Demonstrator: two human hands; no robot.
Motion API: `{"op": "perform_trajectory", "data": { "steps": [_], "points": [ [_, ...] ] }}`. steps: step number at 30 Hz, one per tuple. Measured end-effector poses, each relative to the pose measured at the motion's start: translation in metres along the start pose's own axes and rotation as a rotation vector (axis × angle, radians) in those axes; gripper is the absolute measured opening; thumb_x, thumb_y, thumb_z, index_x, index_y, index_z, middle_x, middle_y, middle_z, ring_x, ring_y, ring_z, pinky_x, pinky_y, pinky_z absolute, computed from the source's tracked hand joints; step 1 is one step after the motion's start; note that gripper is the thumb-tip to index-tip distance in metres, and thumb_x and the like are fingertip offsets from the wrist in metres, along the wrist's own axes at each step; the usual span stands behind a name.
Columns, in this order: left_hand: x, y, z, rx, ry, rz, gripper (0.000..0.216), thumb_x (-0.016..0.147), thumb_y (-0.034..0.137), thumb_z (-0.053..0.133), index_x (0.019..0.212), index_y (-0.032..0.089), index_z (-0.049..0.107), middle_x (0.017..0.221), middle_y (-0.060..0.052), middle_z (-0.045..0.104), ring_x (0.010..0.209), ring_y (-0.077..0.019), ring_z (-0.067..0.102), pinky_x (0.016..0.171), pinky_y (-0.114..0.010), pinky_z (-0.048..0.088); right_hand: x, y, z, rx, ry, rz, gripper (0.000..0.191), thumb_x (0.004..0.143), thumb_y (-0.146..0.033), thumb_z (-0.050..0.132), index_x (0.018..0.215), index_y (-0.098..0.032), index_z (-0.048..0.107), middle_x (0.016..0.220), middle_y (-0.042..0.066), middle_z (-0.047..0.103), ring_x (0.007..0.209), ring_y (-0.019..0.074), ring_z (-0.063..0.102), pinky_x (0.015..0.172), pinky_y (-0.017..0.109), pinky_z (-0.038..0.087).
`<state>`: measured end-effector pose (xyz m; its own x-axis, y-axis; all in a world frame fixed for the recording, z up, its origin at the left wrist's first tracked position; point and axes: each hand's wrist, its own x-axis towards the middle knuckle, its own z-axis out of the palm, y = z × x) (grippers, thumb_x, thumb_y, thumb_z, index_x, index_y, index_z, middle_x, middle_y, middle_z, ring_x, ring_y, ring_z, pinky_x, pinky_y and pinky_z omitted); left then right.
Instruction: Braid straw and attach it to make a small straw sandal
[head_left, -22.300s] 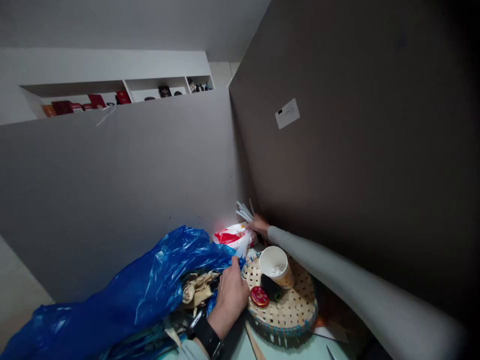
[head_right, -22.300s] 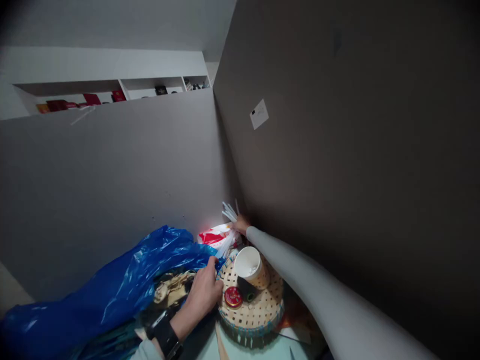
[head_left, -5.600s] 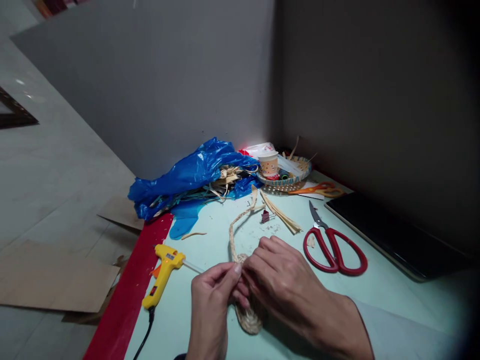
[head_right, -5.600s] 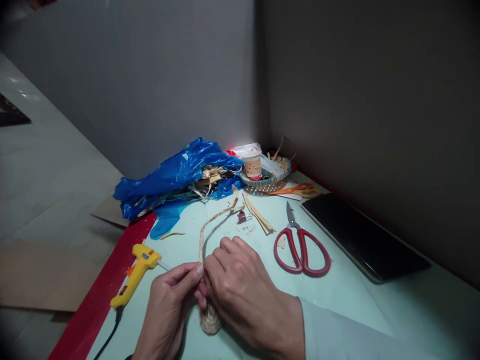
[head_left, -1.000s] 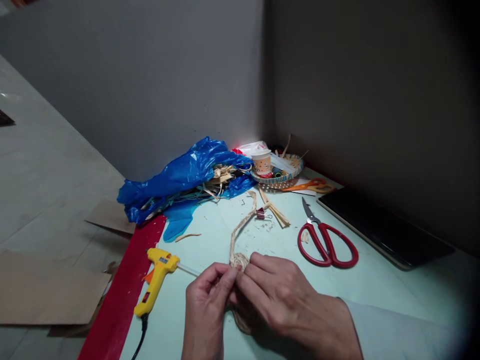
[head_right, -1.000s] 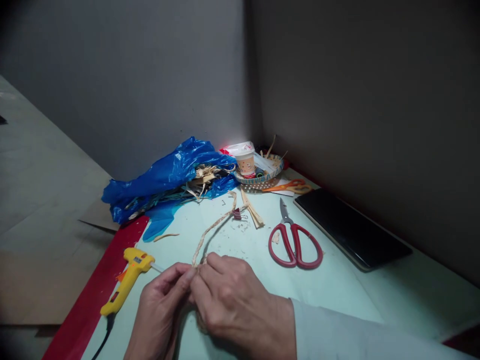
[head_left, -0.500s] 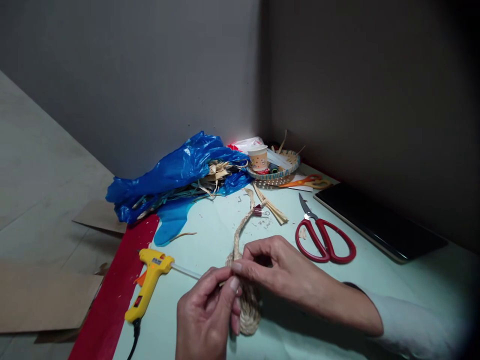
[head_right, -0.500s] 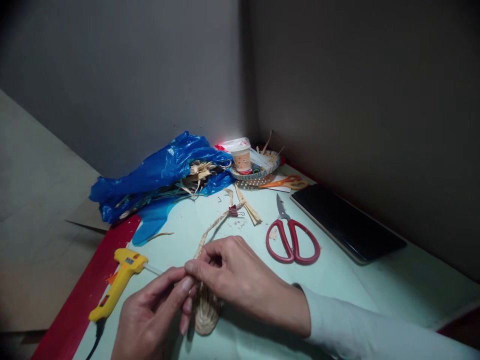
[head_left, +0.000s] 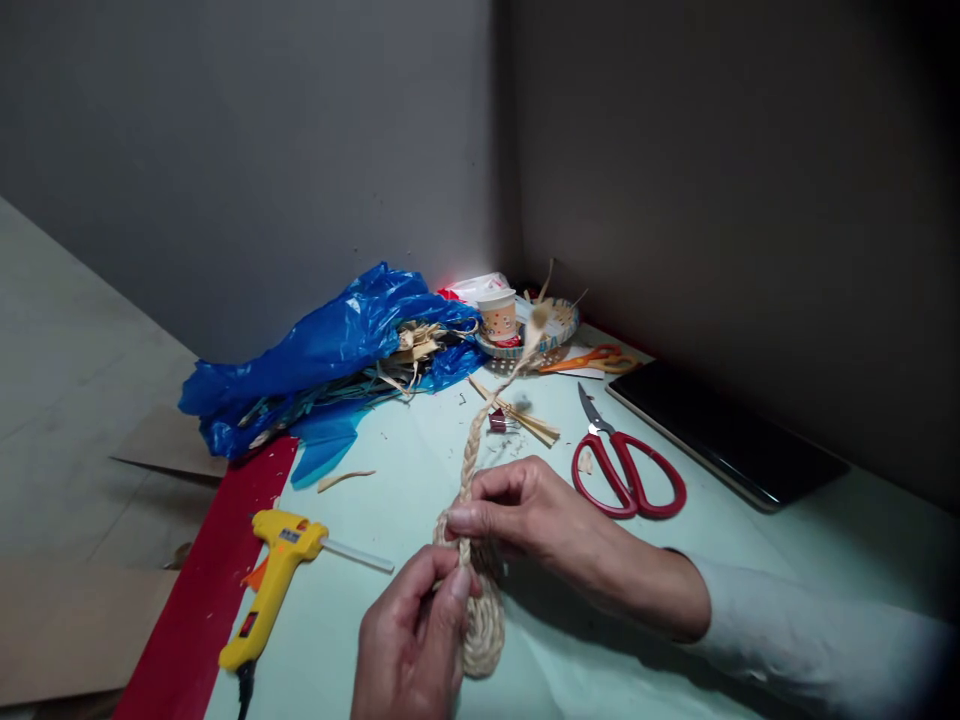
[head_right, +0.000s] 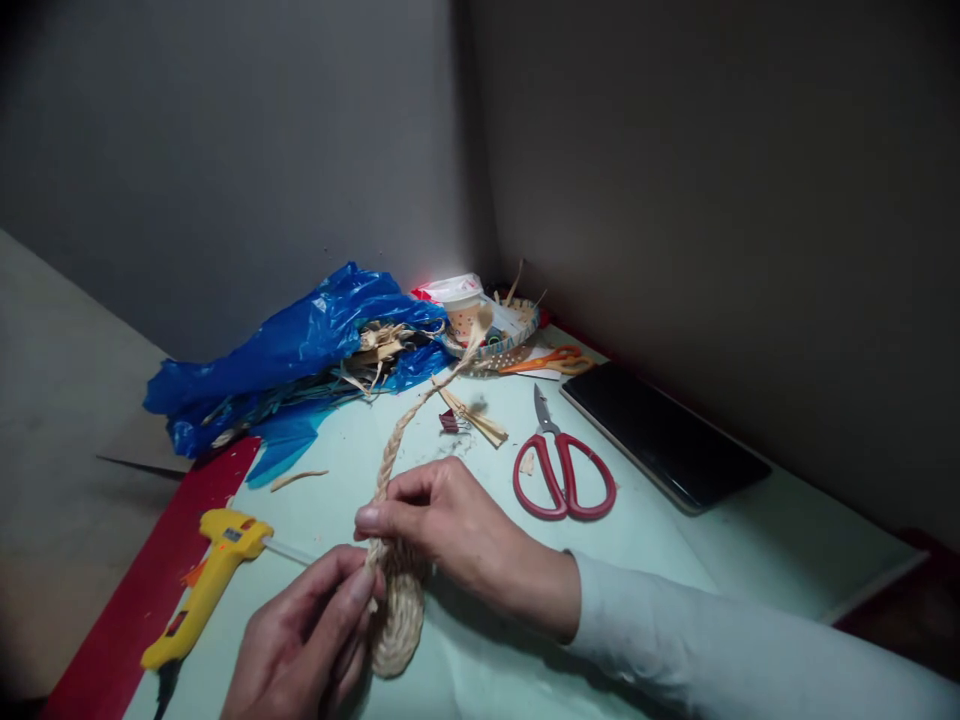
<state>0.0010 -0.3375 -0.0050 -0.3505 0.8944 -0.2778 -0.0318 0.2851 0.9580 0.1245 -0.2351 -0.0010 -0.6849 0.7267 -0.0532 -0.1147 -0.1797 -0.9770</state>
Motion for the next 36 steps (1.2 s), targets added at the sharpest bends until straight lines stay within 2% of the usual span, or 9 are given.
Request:
{"op": "perform_trajectory", "data": {
  "steps": [3,6,12,19,23,26,30,33,36],
  "points": [
    [0.003,-0.007,0.004,-0.040,-0.043,-0.037,0.045,0.068,0.061,0.076,0.065,0.019,0.058,0.058,0.005,0.042,0.058,-0.0103,0.036,0.051,-0.017,0.034,0.001,-0.001,0.000,-0.028,0.108,-0.054,0.022,0.078,-0.027,0.068,0.061,-0.013,0.064,0.057,-0.003,0.053,0.059,0.0110,0.044,0.057,0.024,0.032],
    [0.005,-0.007,0.008,-0.075,-0.062,-0.007,0.047,0.069,0.060,0.076,0.061,0.019,0.054,0.057,0.006,0.042,0.055,-0.0092,0.036,0.050,-0.016,0.034,0.002,0.000,0.000,-0.020,0.176,-0.089,0.018,0.076,-0.025,0.067,0.062,-0.013,0.066,0.060,-0.002,0.057,0.061,0.0116,0.046,0.059,0.025,0.033],
    [0.002,-0.001,0.007,0.006,-0.126,0.025,0.040,0.086,0.050,0.062,0.064,0.018,0.056,0.044,0.009,0.042,0.034,-0.0017,0.026,0.037,-0.015,0.018,0.004,0.000,0.000,0.031,0.134,-0.067,0.025,0.078,-0.032,0.066,0.061,-0.015,0.062,0.052,-0.004,0.048,0.051,0.0101,0.037,0.050,0.026,0.026],
    [0.005,0.005,0.001,0.140,-0.102,0.044,0.032,0.088,0.044,0.059,0.069,0.018,0.060,0.045,0.006,0.052,0.032,-0.0054,0.038,0.032,-0.015,0.031,0.008,0.000,-0.004,-0.016,0.086,-0.079,0.029,0.080,-0.034,0.066,0.058,-0.016,0.058,0.051,-0.006,0.042,0.050,0.0095,0.032,0.049,0.026,0.023],
    [0.010,0.011,-0.012,0.152,-0.067,0.068,0.025,0.086,0.038,0.062,0.075,0.016,0.064,0.046,0.007,0.050,0.033,-0.0067,0.042,0.038,-0.018,0.034,0.016,-0.001,-0.003,-0.056,0.018,-0.059,0.029,0.080,-0.039,0.065,0.065,-0.015,0.063,0.052,-0.006,0.042,0.051,0.0102,0.032,0.049,0.026,0.021],
    [0.009,0.013,-0.019,0.185,-0.045,0.110,0.025,0.086,0.040,0.060,0.077,0.017,0.063,0.053,0.007,0.045,0.036,-0.0071,0.037,0.038,-0.021,0.027,0.021,-0.008,0.001,-0.107,0.003,-0.074,0.028,0.080,-0.037,0.065,0.066,-0.013,0.066,0.053,-0.005,0.044,0.052,0.0102,0.034,0.050,0.026,0.023],
    [0.009,0.012,-0.019,0.295,0.073,0.258,0.027,0.090,0.038,0.056,0.068,0.022,0.057,0.055,0.008,0.035,0.047,-0.0116,0.030,0.046,-0.025,0.023,0.031,-0.017,0.008,-0.188,0.016,-0.101,0.030,0.083,-0.037,0.066,0.065,-0.013,0.067,0.052,-0.005,0.045,0.050,0.0092,0.033,0.050,0.026,0.023],
    [0.011,0.010,-0.018,0.339,0.141,0.339,0.030,0.089,0.032,0.058,0.062,0.022,0.053,0.057,0.005,0.041,0.054,-0.0145,0.032,0.053,-0.027,0.025,0.042,-0.014,0.011,-0.254,0.013,-0.117,0.037,0.085,-0.045,0.065,0.068,-0.013,0.068,0.053,-0.005,0.046,0.048,0.0087,0.032,0.049,0.025,0.023],
    [0.015,0.005,-0.021,0.280,0.172,0.285,0.034,0.086,0.035,0.063,0.058,0.022,0.051,0.055,0.005,0.042,0.054,-0.0137,0.033,0.051,-0.026,0.024,0.051,-0.005,0.008,-0.339,-0.034,-0.117,0.042,0.092,-0.045,0.056,0.070,-0.012,0.067,0.055,-0.005,0.047,0.049,0.0092,0.036,0.049,0.024,0.028]
  ]
}}
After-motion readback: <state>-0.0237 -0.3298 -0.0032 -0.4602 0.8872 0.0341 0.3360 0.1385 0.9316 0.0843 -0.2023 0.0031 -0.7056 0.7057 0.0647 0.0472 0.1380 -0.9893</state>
